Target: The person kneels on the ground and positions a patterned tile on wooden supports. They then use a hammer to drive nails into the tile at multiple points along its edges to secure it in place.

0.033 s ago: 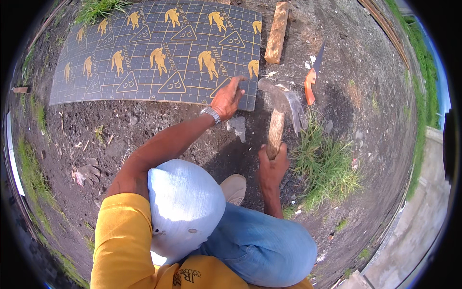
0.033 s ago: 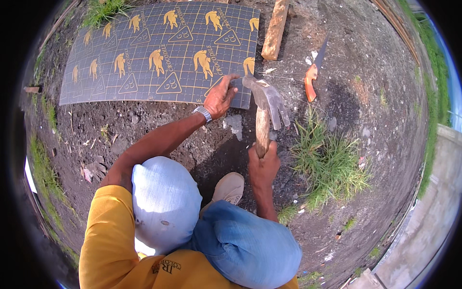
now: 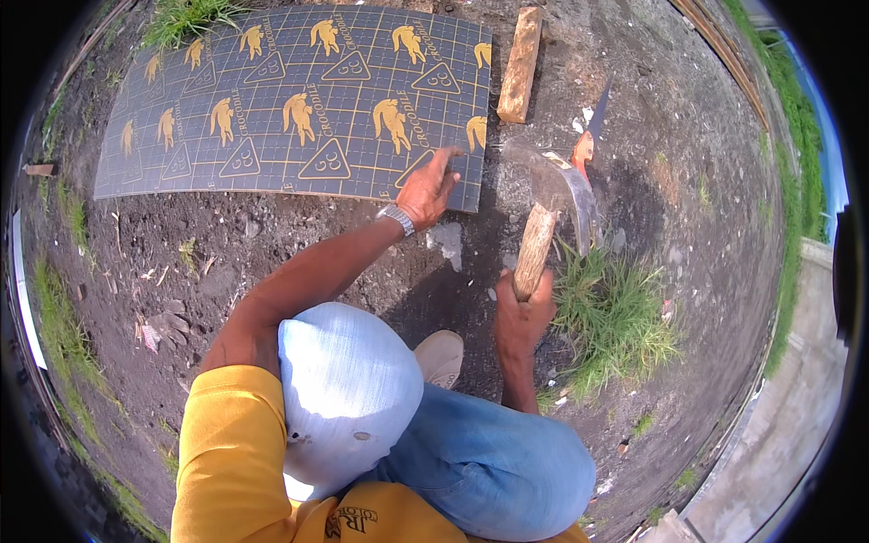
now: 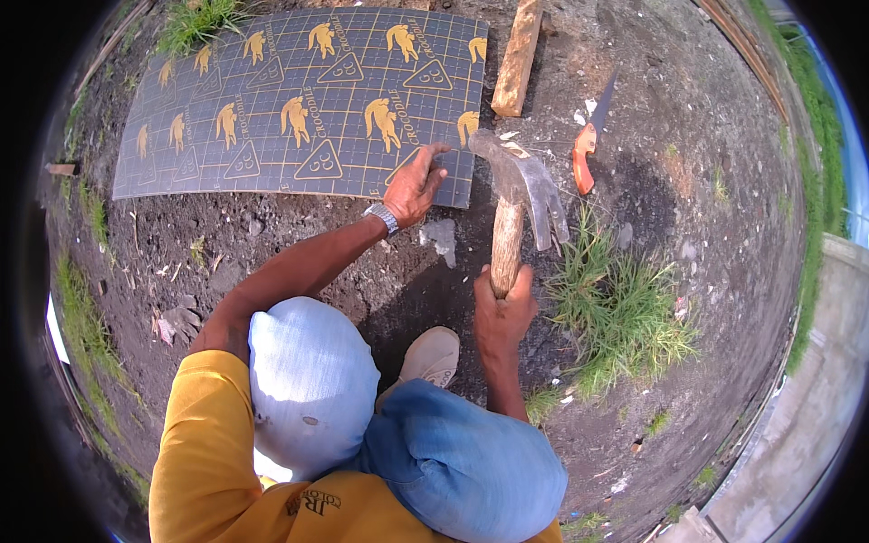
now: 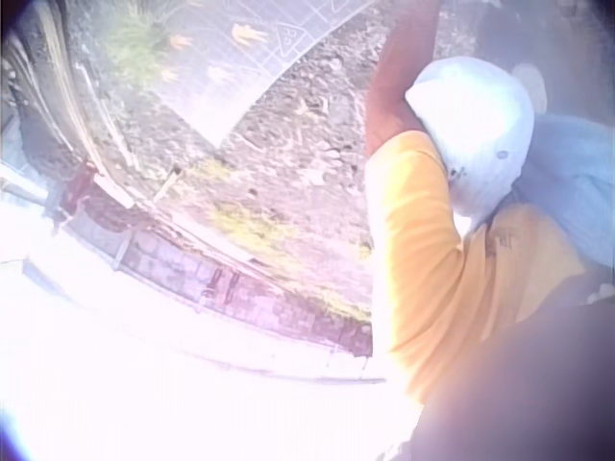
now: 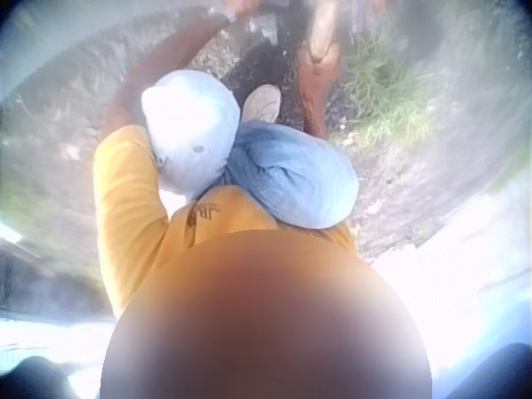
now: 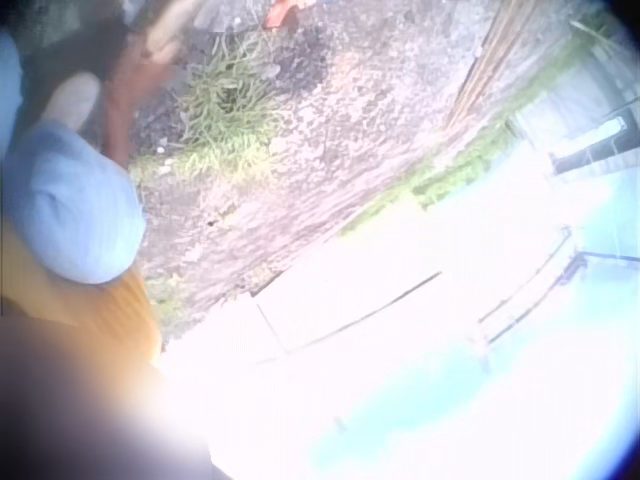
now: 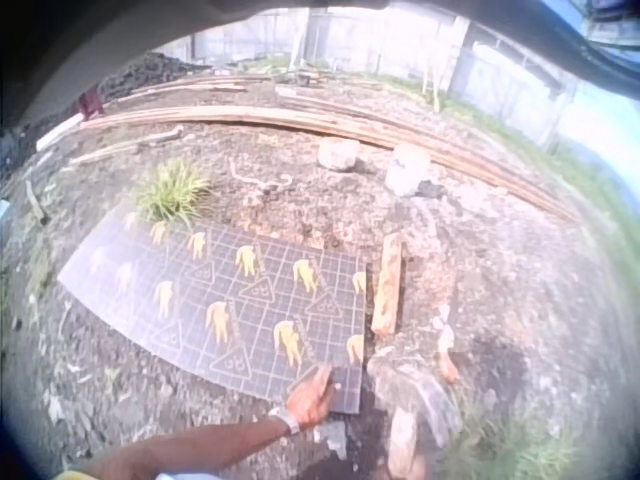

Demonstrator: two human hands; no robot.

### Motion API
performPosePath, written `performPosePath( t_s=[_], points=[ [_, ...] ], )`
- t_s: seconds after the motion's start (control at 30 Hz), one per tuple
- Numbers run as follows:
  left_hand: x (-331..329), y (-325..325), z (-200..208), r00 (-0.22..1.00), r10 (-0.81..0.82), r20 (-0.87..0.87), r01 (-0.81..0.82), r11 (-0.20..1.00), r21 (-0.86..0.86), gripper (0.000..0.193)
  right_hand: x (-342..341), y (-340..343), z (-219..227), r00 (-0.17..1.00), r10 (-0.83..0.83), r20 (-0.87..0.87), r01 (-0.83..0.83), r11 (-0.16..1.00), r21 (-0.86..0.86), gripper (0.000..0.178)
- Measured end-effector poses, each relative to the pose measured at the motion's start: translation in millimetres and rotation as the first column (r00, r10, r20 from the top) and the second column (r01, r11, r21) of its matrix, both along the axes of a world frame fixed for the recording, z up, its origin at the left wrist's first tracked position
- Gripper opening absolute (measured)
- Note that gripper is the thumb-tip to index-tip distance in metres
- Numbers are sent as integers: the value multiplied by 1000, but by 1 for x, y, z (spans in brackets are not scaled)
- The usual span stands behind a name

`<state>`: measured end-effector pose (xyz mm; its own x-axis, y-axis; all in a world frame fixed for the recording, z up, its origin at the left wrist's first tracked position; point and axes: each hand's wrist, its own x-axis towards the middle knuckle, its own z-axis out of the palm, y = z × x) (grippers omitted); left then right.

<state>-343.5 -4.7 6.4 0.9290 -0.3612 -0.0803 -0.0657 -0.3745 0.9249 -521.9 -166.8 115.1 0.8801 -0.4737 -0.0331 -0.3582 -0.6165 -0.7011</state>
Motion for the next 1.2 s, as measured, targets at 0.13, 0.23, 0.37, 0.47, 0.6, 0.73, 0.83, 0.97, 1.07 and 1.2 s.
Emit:
performPosePath(
  t_s=[0.13,0.23,0.37,0.47,0.6,0.73,0.83,0.97,1.07,1.2],
  points=[
    [-2,3,3,999,24,-46,-24,1000,7,39,10,-16,27,968,-59,242,27,991,133,14],
    [0,3,6,997,38,-66,-37,999,17,40,5,-16,7,956,-62,287,34,994,103,13],
    [4,2,6,999,31,-36,-30,999,36,39,-3,-13,-24,866,48,-498,-186,955,-231,21],
    [5,2,4,987,34,-157,-26,998,54,39,-12,-11,-19,983,-20,-183,24,1000,18,22],
    [7,2,2,993,33,-115,-28,998,49,38,-8,-14,-10,983,-174,-53,180,972,151,22],
    [6,1,1,997,31,-76,-27,999,43,37,-7,-16,-26,958,54,-283,-103,982,-159,23],
    [8,1,-2,999,42,-31,-40,998,44,35,-14,-17,-39,946,38,-321,-62,996,-67,29],
    [9,1,-10,998,34,-59,-33,999,23,36,-17,-12,-37,957,13,-290,-22,999,-28,31],
    [13,7,-14,972,-34,-233,11,995,-101,36,-12,-11,-30,902,82,-425,-149,981,-126,32],
    [14,35,-10,874,-53,-482,-129,933,-336,34,-30,-11,-31,891,59,-451,-99,993,-65,32]
  ],
)
